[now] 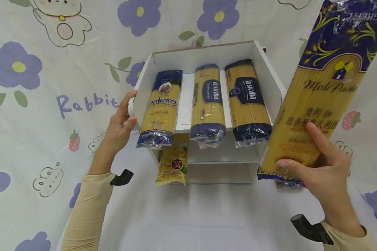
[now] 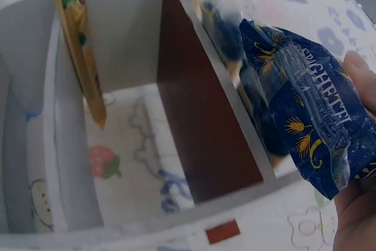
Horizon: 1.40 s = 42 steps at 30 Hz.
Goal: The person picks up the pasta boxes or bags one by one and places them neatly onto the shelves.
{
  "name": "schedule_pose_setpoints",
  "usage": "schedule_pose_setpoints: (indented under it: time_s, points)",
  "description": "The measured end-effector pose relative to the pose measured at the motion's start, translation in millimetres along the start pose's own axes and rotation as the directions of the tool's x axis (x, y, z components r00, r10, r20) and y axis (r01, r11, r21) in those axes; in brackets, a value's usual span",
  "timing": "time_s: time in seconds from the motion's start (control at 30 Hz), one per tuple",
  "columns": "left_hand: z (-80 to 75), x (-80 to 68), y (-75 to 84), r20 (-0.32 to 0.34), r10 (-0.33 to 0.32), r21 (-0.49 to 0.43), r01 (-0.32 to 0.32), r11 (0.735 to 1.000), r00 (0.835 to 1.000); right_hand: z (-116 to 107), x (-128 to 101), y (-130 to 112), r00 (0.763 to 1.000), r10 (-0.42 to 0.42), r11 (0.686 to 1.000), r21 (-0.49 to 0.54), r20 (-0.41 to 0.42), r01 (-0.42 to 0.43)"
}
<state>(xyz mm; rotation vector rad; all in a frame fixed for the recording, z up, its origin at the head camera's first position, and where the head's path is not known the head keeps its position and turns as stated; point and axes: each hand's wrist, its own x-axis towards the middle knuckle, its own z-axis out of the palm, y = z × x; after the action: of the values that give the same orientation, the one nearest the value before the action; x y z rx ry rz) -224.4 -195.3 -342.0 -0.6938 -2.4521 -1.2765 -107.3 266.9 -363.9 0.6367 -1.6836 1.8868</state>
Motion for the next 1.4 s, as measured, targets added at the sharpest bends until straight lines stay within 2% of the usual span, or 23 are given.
schedule_pose_setpoints:
  time_s: [0.2,0.47,0.8,1.03,1.23,1.4]
  points:
    - [0.0,-0.1,-0.5,-0.005,0.004,0.012,-0.004,1.0,1.0,16.9,-8.8,-0.4,0.997,0.027,0.999,0.02,0.078,-0.029]
    - [1.2,0.0,-2.7,-0.006,-0.004,0.024,0.004,1.0,1.0,39.2,-19.3,10.0,0.978,0.007,0.997,0.067,0.207,-0.022]
    - [0.7,-0.5,-2.0,0.001,-0.007,0.011,0.007,1.0,1.0,60.6,-33.3,23.8,0.961,0.059,0.997,0.035,0.27,-0.071]
    - [0.5,-0.1,-1.2,0.003,0.004,-0.001,-0.004,1.0,1.0,71.8,-39.1,35.7,0.943,0.007,0.995,0.088,0.333,-0.039]
    - [0.6,-0.3,0.0,-0.002,0.002,-0.003,-0.002,1.0,1.0,74.4,-41.3,39.8,0.933,0.027,0.998,-0.055,0.359,-0.008]
    - [0.5,-0.2,1.0,-0.009,0.013,-0.005,-0.013,1.0,1.0,75.4,-38.3,48.0,0.912,-0.059,0.99,-0.095,0.406,0.106]
